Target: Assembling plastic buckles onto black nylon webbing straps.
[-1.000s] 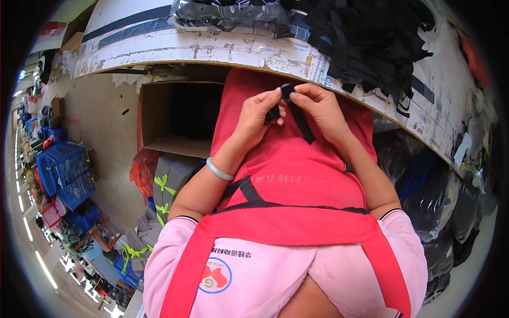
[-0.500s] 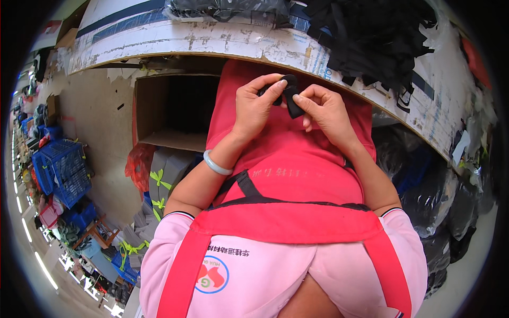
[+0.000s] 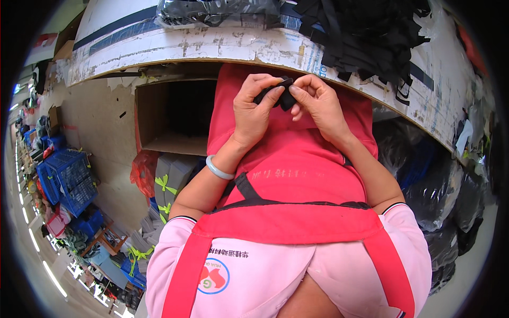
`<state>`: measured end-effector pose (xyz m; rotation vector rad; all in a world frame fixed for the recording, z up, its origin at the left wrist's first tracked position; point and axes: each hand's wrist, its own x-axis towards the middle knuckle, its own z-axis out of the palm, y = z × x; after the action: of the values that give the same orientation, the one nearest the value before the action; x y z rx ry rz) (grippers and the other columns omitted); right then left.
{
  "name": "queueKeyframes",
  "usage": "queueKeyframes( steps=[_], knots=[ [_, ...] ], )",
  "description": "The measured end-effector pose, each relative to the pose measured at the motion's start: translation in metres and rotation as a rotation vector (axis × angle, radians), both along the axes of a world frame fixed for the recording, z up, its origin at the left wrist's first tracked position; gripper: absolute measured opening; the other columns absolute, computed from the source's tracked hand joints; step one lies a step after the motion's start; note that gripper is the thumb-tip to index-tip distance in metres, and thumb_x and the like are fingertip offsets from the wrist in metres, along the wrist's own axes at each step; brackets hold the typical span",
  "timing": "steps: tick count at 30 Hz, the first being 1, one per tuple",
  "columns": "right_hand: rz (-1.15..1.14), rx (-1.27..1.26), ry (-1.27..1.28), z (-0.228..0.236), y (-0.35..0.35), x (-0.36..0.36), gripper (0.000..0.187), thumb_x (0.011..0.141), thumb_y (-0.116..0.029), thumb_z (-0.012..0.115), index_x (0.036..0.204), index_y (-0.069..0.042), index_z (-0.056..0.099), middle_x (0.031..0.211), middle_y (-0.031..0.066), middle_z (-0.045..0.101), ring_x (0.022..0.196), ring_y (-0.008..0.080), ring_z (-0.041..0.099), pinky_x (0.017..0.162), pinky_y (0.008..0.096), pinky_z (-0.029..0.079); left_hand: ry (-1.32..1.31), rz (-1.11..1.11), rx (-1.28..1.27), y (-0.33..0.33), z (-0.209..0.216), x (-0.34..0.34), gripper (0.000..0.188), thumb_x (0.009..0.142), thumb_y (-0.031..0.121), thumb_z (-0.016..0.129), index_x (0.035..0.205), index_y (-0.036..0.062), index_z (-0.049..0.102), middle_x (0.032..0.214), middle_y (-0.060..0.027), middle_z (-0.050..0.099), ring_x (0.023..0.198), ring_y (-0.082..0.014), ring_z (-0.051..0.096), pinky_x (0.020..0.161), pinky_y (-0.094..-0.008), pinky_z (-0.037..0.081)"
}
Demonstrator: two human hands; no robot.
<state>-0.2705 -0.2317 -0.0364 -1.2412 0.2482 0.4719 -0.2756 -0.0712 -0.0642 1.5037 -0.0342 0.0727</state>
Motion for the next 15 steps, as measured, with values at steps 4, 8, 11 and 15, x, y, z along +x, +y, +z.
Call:
queueKeyframes(
  steps=[4, 8, 11, 15],
  knots=[
    [-0.014, 0.023, -0.028, 0.004, -0.010, 0.007, 0.020, 0.095, -0.020, 0.059, 0.107, -0.004, 0.060, 0.075, 0.0012, 0.058, 0.062, 0.0062, 0.058, 0.051, 0.0185, 0.049, -0.026, -0.101, -0.006, 0.010, 0.001, 0.001, 0.016, 0.083, -0.004, 0.066, 0.098, 0.0016, 0.068, 0.094, -0.0050, 0.057, 0.082, -0.0113, 0.057, 0.067, -0.0219, 0.049],
    [0.238, -0.022, 0.064, -0.003, -0.025, 0.015, 0.023, 0.093, -0.022, 0.062, 0.106, -0.004, 0.061, 0.078, -0.0002, 0.059, 0.063, 0.0045, 0.056, 0.049, 0.0170, 0.047, -0.086, -0.196, 0.084, 0.014, 0.008, -0.005, 0.019, 0.080, -0.006, 0.068, 0.097, 0.0034, 0.069, 0.094, -0.0057, 0.057, 0.081, -0.0131, 0.057, 0.066, -0.0225, 0.049],
    [0.310, -0.069, 0.030, 0.000, -0.024, 0.015, 0.022, 0.092, -0.022, 0.064, 0.104, -0.004, 0.062, 0.079, -0.0009, 0.061, 0.061, 0.0037, 0.055, 0.049, 0.0167, 0.046, -0.166, -0.231, 0.168, 0.016, 0.010, -0.007, 0.023, 0.077, -0.008, 0.069, 0.097, 0.0046, 0.070, 0.095, -0.0059, 0.054, 0.082, -0.0145, 0.058, 0.067, -0.0234, 0.049],
    [0.334, -0.062, 0.040, 0.003, -0.022, 0.013, 0.021, 0.091, -0.022, 0.064, 0.101, -0.004, 0.063, 0.080, -0.0013, 0.061, 0.062, 0.0031, 0.055, 0.051, 0.0166, 0.047, -0.185, -0.226, 0.148, 0.014, 0.015, -0.012, 0.024, 0.077, -0.008, 0.069, 0.097, 0.0048, 0.070, 0.097, -0.0062, 0.054, 0.081, -0.0144, 0.058, 0.066, -0.0238, 0.049]
  ],
)
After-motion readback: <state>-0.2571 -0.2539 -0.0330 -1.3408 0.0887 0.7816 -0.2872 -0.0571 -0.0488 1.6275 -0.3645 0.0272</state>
